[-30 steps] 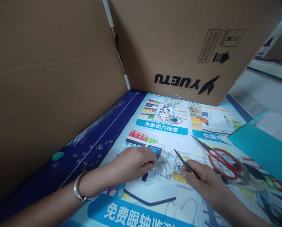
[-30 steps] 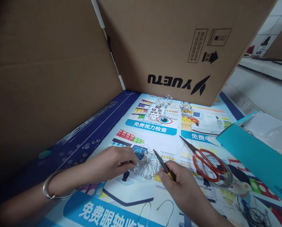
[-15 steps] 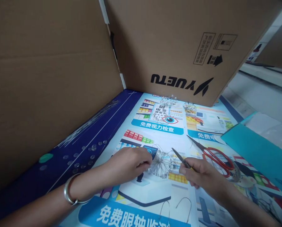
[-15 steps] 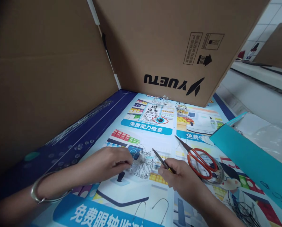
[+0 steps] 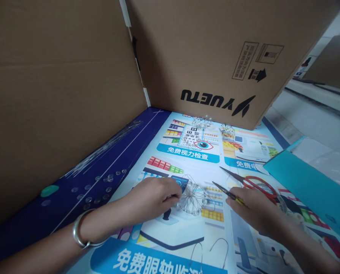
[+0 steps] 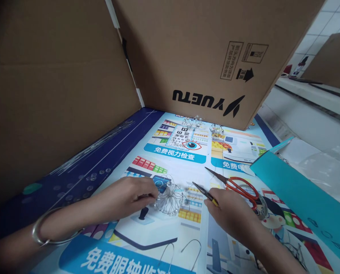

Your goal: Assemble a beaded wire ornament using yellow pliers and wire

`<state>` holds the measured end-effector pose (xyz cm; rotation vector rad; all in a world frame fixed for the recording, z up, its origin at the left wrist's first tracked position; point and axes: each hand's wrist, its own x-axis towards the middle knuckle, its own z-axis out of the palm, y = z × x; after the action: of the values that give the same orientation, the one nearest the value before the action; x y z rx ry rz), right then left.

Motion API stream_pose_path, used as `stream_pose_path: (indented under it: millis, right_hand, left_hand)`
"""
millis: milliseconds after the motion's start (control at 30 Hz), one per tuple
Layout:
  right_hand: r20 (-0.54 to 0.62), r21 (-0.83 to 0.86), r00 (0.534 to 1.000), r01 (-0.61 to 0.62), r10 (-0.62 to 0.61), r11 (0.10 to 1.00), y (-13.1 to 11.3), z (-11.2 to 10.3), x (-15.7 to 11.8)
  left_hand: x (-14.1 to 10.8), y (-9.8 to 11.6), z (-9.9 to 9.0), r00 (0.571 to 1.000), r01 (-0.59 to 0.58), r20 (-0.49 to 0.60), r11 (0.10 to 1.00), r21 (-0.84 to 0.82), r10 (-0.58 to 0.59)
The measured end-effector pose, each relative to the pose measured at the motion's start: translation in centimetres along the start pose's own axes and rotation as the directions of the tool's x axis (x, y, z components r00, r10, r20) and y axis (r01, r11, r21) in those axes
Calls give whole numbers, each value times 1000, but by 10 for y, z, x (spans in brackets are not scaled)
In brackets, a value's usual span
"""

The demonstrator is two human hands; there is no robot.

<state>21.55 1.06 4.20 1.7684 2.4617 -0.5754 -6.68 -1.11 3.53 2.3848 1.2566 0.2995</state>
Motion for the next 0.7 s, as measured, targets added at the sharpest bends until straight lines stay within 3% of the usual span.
stream_pose_path:
  millis: [100, 300, 433, 700]
  right_hand:
    - [1, -219, 1000, -12, 13, 976, -4, 2, -6]
    - [-39, -428, 999, -44, 31, 903, -21, 4, -18]
    - [-81, -496, 997, -35, -6, 868, -26, 9, -20]
    - [-157, -513, 984, -7, -86, 859, -29, 15, -23]
  left_hand:
    - [1, 1, 0, 1000, 4, -27, 1000, -25, -5]
    - [5, -2, 4, 980, 75, -173, 986, -148, -101]
    - [8, -7, 12, 951, 102, -257, 960, -263, -171]
    - [10, -10, 23, 920, 97, -316, 915, -390, -232]
